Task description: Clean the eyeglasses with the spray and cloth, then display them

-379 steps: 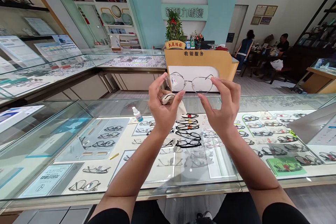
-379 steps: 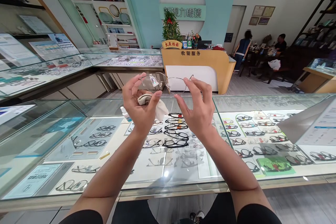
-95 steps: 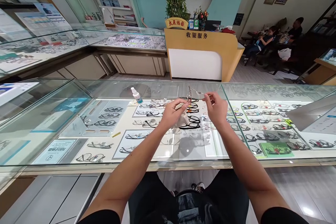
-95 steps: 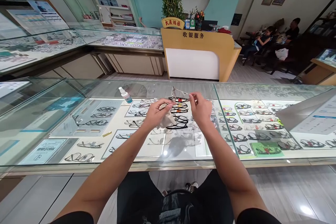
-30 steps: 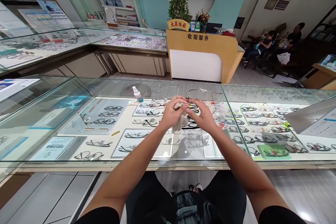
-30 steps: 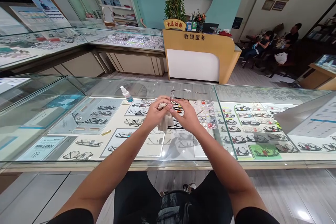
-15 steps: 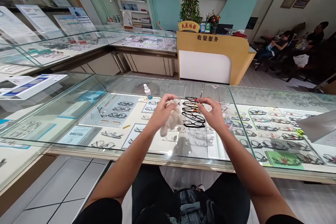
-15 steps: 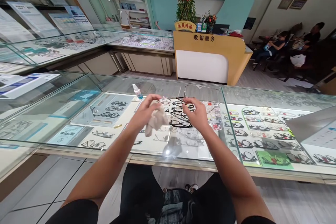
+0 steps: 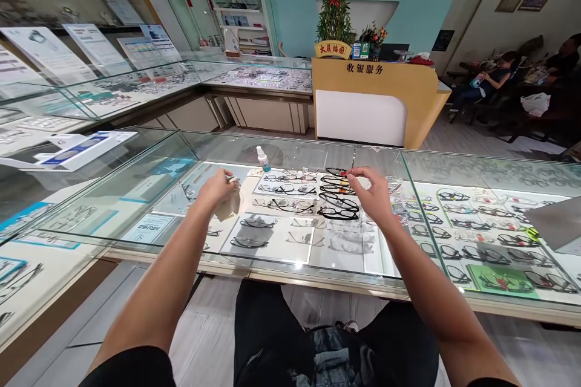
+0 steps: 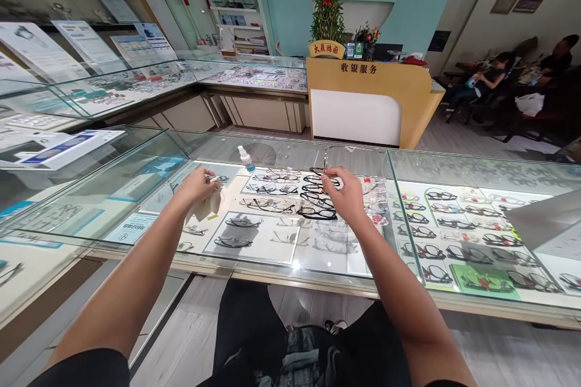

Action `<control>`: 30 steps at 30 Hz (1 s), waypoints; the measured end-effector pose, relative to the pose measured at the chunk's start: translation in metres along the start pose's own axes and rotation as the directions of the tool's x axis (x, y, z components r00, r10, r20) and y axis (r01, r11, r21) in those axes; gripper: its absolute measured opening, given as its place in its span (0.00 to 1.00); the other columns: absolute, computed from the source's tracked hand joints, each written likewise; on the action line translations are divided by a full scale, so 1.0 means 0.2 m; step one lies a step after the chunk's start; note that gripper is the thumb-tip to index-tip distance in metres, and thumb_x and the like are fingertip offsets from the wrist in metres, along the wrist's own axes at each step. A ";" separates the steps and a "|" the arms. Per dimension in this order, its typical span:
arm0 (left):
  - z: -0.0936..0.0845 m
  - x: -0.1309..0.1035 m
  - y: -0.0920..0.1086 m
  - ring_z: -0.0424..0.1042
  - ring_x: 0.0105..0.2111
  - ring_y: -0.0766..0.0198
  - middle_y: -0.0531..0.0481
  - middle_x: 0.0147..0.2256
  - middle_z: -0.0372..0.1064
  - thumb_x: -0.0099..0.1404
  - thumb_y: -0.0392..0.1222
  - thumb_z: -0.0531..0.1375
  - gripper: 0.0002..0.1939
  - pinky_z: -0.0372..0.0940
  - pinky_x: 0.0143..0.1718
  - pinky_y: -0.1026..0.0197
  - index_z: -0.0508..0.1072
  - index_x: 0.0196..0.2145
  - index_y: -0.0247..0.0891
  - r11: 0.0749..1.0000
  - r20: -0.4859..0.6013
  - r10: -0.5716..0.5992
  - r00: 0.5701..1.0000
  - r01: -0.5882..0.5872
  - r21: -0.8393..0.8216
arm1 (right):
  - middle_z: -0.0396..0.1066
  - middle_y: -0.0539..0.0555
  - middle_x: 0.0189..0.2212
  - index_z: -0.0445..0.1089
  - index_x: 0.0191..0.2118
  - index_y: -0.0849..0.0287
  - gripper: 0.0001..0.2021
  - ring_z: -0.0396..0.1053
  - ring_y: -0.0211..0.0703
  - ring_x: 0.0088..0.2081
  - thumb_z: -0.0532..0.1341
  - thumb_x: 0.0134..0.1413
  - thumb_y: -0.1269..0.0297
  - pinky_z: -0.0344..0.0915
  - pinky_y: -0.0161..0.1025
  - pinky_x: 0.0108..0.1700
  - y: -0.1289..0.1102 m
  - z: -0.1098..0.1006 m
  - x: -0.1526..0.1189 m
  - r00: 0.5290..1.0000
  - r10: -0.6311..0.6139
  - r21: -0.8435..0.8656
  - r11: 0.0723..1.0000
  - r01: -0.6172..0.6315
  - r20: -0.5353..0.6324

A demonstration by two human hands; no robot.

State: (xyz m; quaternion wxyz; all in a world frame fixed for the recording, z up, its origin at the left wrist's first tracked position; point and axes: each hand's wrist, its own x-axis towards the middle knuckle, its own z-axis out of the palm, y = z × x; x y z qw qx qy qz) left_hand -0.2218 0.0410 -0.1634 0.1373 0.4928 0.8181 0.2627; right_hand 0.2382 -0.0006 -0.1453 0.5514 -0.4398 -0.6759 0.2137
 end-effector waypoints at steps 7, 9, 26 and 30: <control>0.15 0.09 0.21 0.68 0.69 0.38 0.29 0.67 0.69 0.60 0.49 0.71 0.31 0.63 0.68 0.45 0.67 0.56 0.39 0.967 -0.067 0.178 0.982 -0.187 -0.175 | 0.87 0.56 0.44 0.82 0.42 0.51 0.11 0.83 0.55 0.48 0.66 0.68 0.51 0.75 0.53 0.55 0.01 -0.01 0.01 1.000 0.001 -0.007 1.000 -0.001 -0.001; 0.22 0.12 0.30 0.69 0.68 0.42 0.30 0.68 0.69 0.61 0.52 0.71 0.34 0.63 0.67 0.48 0.66 0.59 0.39 0.937 -0.052 0.207 0.977 -0.213 -0.278 | 0.87 0.56 0.44 0.82 0.41 0.51 0.12 0.83 0.55 0.47 0.66 0.68 0.50 0.76 0.53 0.55 0.02 -0.01 0.01 1.000 0.002 0.004 1.000 -0.002 -0.002; 0.35 -0.23 0.86 0.68 0.30 0.58 0.47 0.30 0.67 0.62 0.81 0.58 0.34 0.71 0.34 0.53 0.68 0.32 0.44 0.555 0.081 0.395 0.915 -0.167 -0.815 | 0.87 0.58 0.43 0.83 0.40 0.52 0.21 0.84 0.56 0.48 0.73 0.59 0.38 0.80 0.55 0.56 0.04 -0.02 0.05 0.986 0.160 0.329 0.930 -0.163 0.037; 0.32 -0.48 1.02 0.62 0.25 0.58 0.49 0.23 0.56 0.57 0.94 0.50 0.45 0.60 0.26 0.54 0.65 0.23 0.45 0.310 0.282 0.665 0.692 0.087 -0.947 | 0.86 0.57 0.41 0.82 0.40 0.51 0.24 0.83 0.55 0.47 0.72 0.59 0.33 0.79 0.54 0.55 0.02 -0.02 0.05 0.983 0.145 0.351 0.919 -0.177 0.115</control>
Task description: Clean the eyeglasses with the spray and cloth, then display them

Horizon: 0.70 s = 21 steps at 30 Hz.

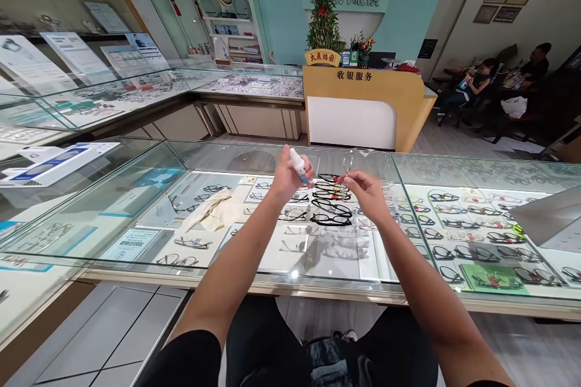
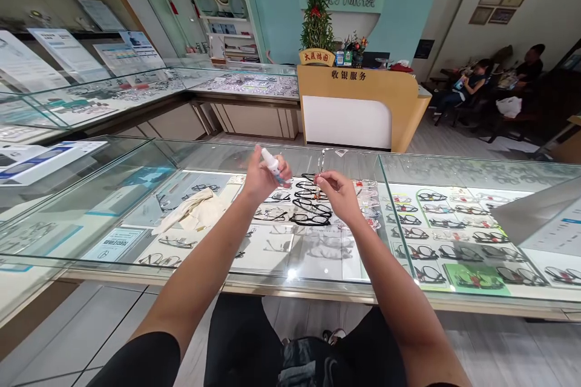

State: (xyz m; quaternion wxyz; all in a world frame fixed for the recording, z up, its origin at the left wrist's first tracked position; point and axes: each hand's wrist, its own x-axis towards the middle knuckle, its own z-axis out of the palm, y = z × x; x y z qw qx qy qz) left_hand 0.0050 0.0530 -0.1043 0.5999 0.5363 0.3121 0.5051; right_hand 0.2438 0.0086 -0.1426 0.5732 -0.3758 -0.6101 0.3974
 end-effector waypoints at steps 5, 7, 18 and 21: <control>0.10 -0.05 -0.02 0.56 0.22 0.59 0.49 0.20 0.51 0.56 0.97 0.40 0.49 0.54 0.23 0.54 0.63 0.19 0.46 0.996 0.116 -0.076 0.990 0.081 -0.039 | 0.86 0.55 0.41 0.81 0.38 0.51 0.23 0.81 0.51 0.45 0.72 0.60 0.34 0.79 0.52 0.55 -0.01 0.02 -0.01 0.992 0.050 0.095 0.994 -0.061 0.117; 0.09 -0.06 -0.07 0.57 0.23 0.59 0.49 0.20 0.53 0.58 0.95 0.42 0.48 0.56 0.23 0.53 0.65 0.19 0.46 0.999 0.094 -0.029 0.995 0.031 -0.017 | 0.85 0.54 0.41 0.82 0.39 0.51 0.23 0.81 0.49 0.45 0.73 0.60 0.35 0.79 0.50 0.55 -0.01 0.03 -0.01 0.984 0.085 0.146 0.983 -0.107 0.154; 0.10 -0.09 -0.26 0.62 0.30 0.60 0.51 0.28 0.63 0.72 0.74 0.55 0.32 0.60 0.36 0.54 0.67 0.27 0.43 0.850 -0.116 0.297 0.948 -0.207 0.484 | 0.85 0.54 0.39 0.83 0.39 0.54 0.24 0.83 0.46 0.40 0.75 0.57 0.35 0.78 0.50 0.57 0.01 0.09 -0.03 0.933 0.175 0.249 0.933 -0.259 0.315; 0.10 -0.09 -0.26 0.62 0.31 0.60 0.51 0.28 0.64 0.72 0.74 0.55 0.32 0.59 0.37 0.54 0.67 0.28 0.42 0.840 -0.118 0.284 0.951 -0.188 0.508 | 0.85 0.54 0.39 0.83 0.39 0.54 0.24 0.83 0.47 0.41 0.75 0.58 0.35 0.78 0.50 0.57 0.01 0.09 -0.04 0.925 0.177 0.242 0.933 -0.267 0.337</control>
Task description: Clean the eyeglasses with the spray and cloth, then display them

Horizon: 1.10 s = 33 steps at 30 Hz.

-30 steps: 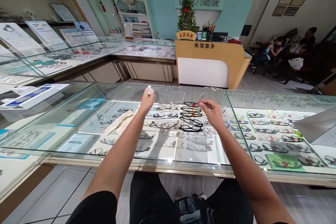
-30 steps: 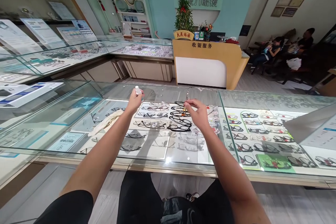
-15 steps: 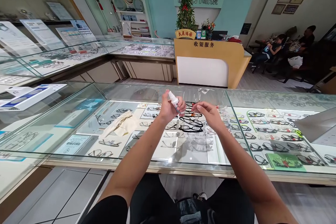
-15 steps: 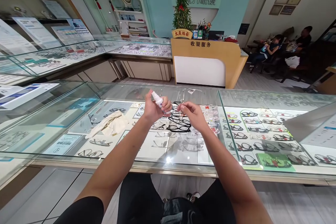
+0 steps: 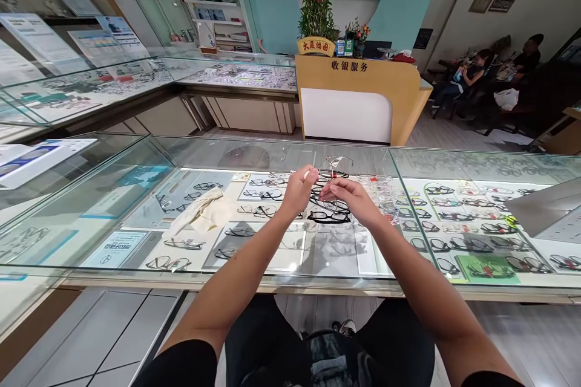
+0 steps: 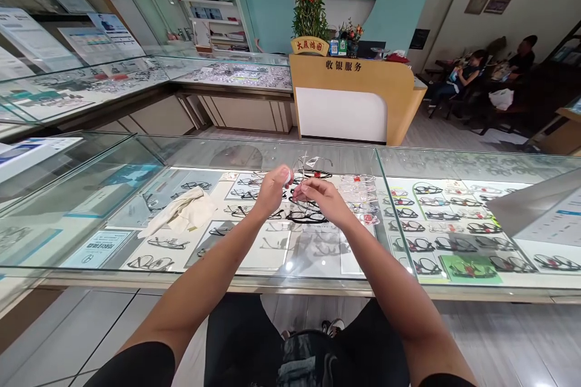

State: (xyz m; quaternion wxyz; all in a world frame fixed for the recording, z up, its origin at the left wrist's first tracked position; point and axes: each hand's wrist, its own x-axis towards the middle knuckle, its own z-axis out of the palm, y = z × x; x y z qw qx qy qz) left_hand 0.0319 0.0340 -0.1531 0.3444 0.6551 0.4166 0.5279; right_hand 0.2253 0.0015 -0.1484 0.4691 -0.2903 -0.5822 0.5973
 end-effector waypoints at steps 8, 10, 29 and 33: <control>0.00 -0.01 0.02 0.63 0.32 0.59 0.51 0.29 0.65 0.73 0.71 0.53 0.29 0.60 0.40 0.53 0.67 0.30 0.43 1.000 0.002 -0.004 1.000 0.004 0.030 | 0.85 0.54 0.39 0.83 0.39 0.53 0.23 0.83 0.46 0.40 0.76 0.57 0.36 0.78 0.48 0.55 -0.01 0.00 0.00 1.000 -0.013 0.032 0.999 0.013 -0.012; 0.00 -0.02 0.03 0.63 0.32 0.59 0.52 0.29 0.64 0.74 0.70 0.52 0.28 0.60 0.39 0.54 0.67 0.30 0.43 0.999 0.014 0.001 1.000 -0.001 0.055 | 0.85 0.53 0.39 0.83 0.38 0.53 0.23 0.83 0.46 0.40 0.76 0.56 0.36 0.78 0.47 0.55 -0.02 -0.01 0.01 0.998 -0.019 0.065 0.998 0.023 -0.060; -0.11 0.07 -0.05 0.65 0.34 0.58 0.49 0.33 0.67 0.73 0.68 0.54 0.25 0.63 0.41 0.55 0.68 0.34 0.43 0.995 -0.125 0.026 0.992 -0.014 0.098 | 0.85 0.54 0.40 0.83 0.38 0.51 0.21 0.80 0.49 0.47 0.76 0.56 0.38 0.74 0.47 0.56 -0.05 -0.04 0.01 0.977 -0.054 0.100 0.992 0.076 -0.206; -0.37 0.21 -0.20 0.71 0.40 0.54 0.48 0.40 0.72 0.67 0.44 0.62 0.09 0.69 0.49 0.51 0.69 0.44 0.44 0.947 -0.412 -0.124 0.903 0.232 0.223 | 0.85 0.54 0.43 0.83 0.39 0.51 0.20 0.81 0.49 0.49 0.75 0.58 0.39 0.74 0.46 0.59 -0.06 -0.05 0.01 0.977 -0.064 0.085 0.993 0.083 -0.205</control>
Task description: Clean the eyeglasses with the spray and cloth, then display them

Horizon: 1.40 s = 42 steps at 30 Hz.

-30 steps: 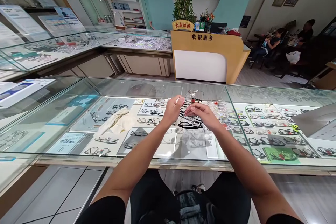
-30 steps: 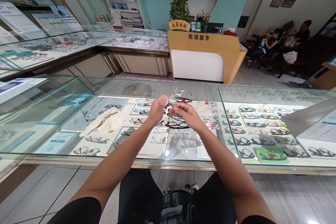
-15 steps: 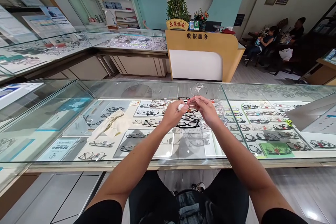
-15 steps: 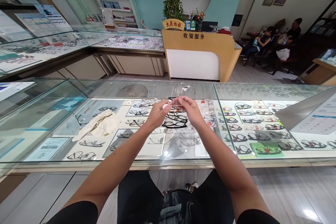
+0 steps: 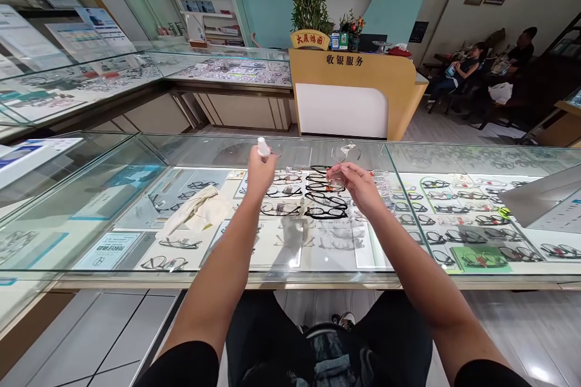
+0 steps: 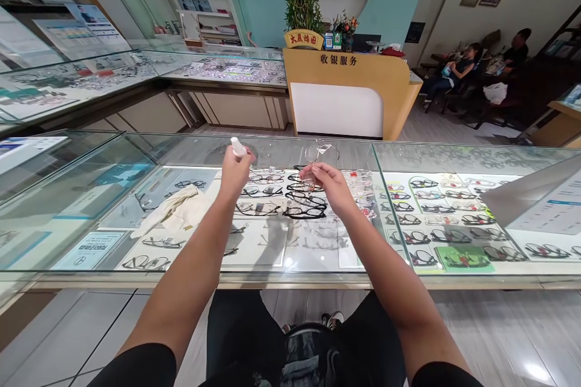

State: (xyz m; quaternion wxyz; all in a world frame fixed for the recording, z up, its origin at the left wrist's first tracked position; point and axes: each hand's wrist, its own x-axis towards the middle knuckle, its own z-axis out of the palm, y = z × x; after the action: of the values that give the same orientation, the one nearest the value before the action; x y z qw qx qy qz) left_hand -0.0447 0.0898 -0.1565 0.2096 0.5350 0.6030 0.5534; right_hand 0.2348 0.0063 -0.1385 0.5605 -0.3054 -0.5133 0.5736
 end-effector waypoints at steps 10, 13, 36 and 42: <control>-0.22 0.20 -0.28 0.73 0.59 0.40 0.36 0.53 0.74 0.70 0.35 0.61 0.10 0.66 0.67 0.40 0.67 0.47 0.41 0.912 -0.197 -0.223 0.955 0.276 0.304 | 0.85 0.54 0.45 0.82 0.39 0.50 0.19 0.80 0.51 0.51 0.75 0.58 0.38 0.77 0.44 0.49 0.01 -0.01 0.01 0.999 0.031 0.007 0.999 -0.031 -0.018; -0.21 0.20 -0.30 0.74 0.60 0.41 0.37 0.55 0.75 0.71 0.35 0.61 0.11 0.67 0.66 0.43 0.67 0.50 0.41 0.897 -0.204 -0.244 0.948 0.301 0.325 | 0.85 0.53 0.44 0.82 0.39 0.50 0.19 0.80 0.50 0.50 0.75 0.57 0.39 0.77 0.44 0.49 0.01 -0.01 0.01 0.999 0.032 0.016 0.999 -0.032 -0.011; -0.84 0.12 -0.24 0.79 0.51 0.36 0.38 0.46 0.81 0.62 0.36 0.66 0.08 0.71 0.59 0.38 0.79 0.40 0.42 0.626 -0.031 -0.161 0.986 0.126 0.770 | 0.85 0.54 0.43 0.83 0.40 0.50 0.16 0.80 0.51 0.48 0.74 0.60 0.42 0.76 0.48 0.55 -0.06 0.01 -0.02 1.000 -0.011 0.005 1.000 0.011 0.006; -0.96 0.04 -0.43 0.79 0.51 0.38 0.39 0.43 0.79 0.58 0.46 0.74 0.11 0.71 0.52 0.47 0.80 0.36 0.43 0.630 0.123 -0.196 0.973 0.029 0.776 | 0.85 0.55 0.43 0.82 0.39 0.50 0.16 0.80 0.51 0.47 0.75 0.60 0.42 0.77 0.46 0.50 -0.05 0.01 -0.02 1.000 -0.018 0.023 1.000 0.018 0.010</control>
State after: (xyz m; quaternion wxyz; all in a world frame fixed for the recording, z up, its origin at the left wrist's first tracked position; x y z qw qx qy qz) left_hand -0.2444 0.0268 -0.1727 0.0543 0.5859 0.7896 0.1741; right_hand 0.2375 -0.0005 -0.1293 0.5666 -0.2915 -0.5123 0.5758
